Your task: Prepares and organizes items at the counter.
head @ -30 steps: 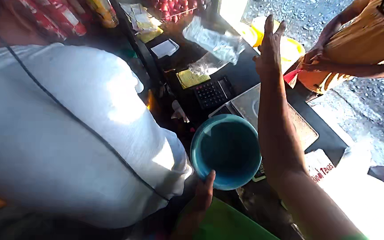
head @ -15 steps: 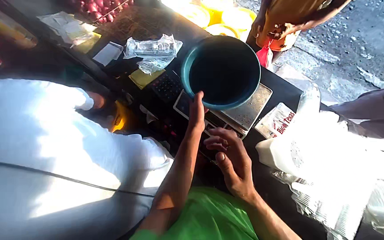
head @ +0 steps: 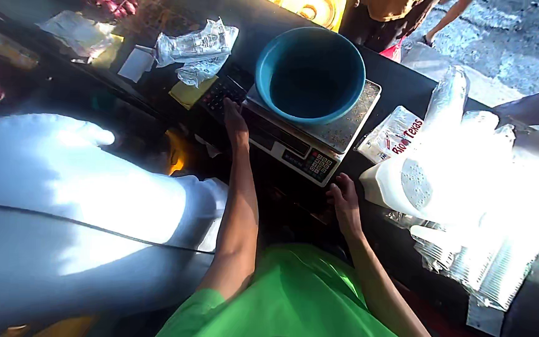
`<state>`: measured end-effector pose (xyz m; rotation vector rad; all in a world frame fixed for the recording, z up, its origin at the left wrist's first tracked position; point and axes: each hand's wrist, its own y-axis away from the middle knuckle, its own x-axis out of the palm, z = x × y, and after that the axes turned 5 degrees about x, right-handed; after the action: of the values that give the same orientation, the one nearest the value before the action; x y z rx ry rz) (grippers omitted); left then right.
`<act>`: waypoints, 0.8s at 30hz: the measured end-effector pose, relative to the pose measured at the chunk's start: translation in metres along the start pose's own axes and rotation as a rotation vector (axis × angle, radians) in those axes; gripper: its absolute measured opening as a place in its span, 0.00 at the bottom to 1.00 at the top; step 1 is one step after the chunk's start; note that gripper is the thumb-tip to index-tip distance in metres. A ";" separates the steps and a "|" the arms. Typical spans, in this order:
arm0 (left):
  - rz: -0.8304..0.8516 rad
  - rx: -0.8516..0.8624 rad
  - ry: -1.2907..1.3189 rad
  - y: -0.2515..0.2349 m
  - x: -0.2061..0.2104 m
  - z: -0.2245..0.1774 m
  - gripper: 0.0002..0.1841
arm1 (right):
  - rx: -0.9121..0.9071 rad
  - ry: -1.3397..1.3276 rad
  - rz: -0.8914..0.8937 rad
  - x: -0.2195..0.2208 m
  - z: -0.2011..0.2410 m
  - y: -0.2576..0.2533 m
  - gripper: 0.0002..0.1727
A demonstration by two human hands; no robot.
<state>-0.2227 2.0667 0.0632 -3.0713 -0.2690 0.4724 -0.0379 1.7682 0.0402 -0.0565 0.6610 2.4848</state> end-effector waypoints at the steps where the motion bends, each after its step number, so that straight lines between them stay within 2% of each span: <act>1: 0.020 -0.009 -0.078 -0.001 -0.001 0.013 0.40 | -0.016 0.035 -0.002 0.004 0.003 -0.009 0.33; 4: 0.040 0.002 -0.315 0.003 0.002 0.040 0.37 | -0.055 0.127 -0.016 0.011 0.015 -0.025 0.32; 6: 0.017 -0.015 -0.361 0.004 0.006 0.042 0.37 | -0.071 0.175 -0.032 0.011 0.018 -0.032 0.30; 9: -0.048 0.000 -0.348 0.012 0.009 0.043 0.36 | -0.108 0.239 -0.035 0.005 0.018 -0.045 0.33; 13: -0.048 0.174 -0.315 0.025 0.005 0.063 0.31 | -0.178 0.363 -0.090 0.004 0.017 -0.050 0.38; 16: -0.059 0.274 -0.328 0.029 0.007 0.072 0.31 | -0.225 0.427 -0.144 0.004 0.007 -0.046 0.35; 19: -0.081 0.291 -0.322 0.031 0.008 0.074 0.32 | -0.224 0.414 -0.175 0.003 0.003 -0.048 0.35; 21: -0.080 0.285 -0.296 0.030 0.008 0.073 0.32 | -0.214 0.417 -0.199 0.005 0.006 -0.053 0.38; 24: -0.090 0.293 -0.268 0.030 0.009 0.074 0.31 | -0.197 0.441 -0.252 0.013 0.010 -0.058 0.50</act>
<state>-0.2317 2.0379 -0.0113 -2.6970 -0.3099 0.8372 -0.0169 1.8218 0.0208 -0.7327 0.5390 2.2949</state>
